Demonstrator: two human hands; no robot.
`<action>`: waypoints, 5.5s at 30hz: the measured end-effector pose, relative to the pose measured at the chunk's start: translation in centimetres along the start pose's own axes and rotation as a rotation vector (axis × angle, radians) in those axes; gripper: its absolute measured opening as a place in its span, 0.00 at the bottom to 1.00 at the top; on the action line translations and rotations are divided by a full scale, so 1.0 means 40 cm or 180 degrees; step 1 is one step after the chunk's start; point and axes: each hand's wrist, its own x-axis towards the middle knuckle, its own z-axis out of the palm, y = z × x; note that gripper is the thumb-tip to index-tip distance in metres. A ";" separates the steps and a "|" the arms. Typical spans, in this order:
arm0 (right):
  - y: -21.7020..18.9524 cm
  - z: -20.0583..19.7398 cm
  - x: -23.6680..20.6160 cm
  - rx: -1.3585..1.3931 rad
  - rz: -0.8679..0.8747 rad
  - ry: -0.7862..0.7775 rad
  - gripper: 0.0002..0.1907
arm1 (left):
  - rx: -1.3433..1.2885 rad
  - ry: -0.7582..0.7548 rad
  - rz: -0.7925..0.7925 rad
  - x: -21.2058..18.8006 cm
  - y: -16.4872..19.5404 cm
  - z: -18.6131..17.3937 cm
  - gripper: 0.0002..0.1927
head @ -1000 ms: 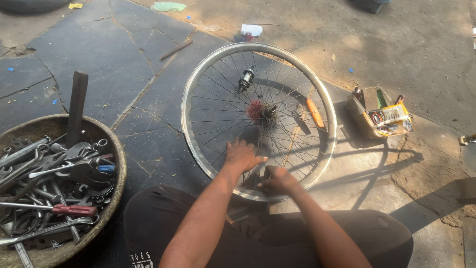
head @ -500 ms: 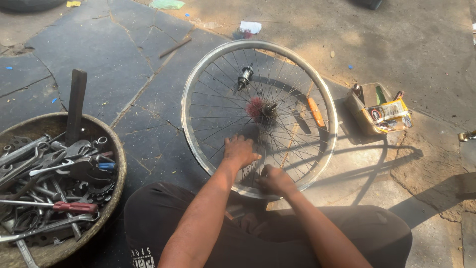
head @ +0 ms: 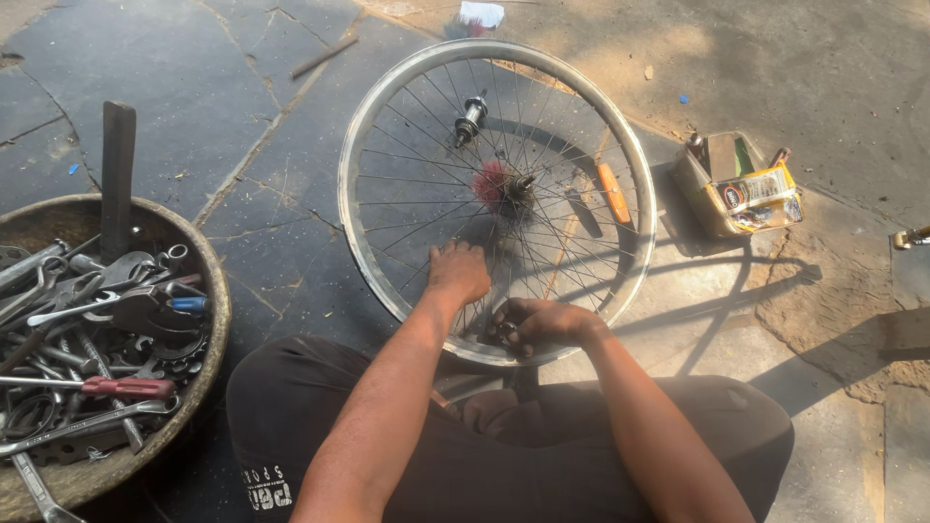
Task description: The person sits on the ground with a bicycle wheel in front of them and uses a small spoke wrench to turn spoke nipples around the rim, working around the wheel to adjust spoke tension and true the rim. They steady the wheel with one hand while turning nipples with the other, moving to different spokes in sequence.
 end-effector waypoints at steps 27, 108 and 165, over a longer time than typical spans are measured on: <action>0.114 0.186 0.141 -0.3131 -0.0586 0.3824 0.08 | 0.0081 -0.0287 -0.0075 -0.013 0.017 -0.035 0.32; 0.044 0.008 0.046 -0.1063 -0.0528 0.0838 0.30 | -0.0118 -0.0299 -0.0192 -0.029 0.045 -0.081 0.43; 0.018 0.076 0.068 -0.0581 -0.0147 0.1293 0.21 | 0.0486 0.0512 -0.0414 0.065 0.021 -0.134 0.69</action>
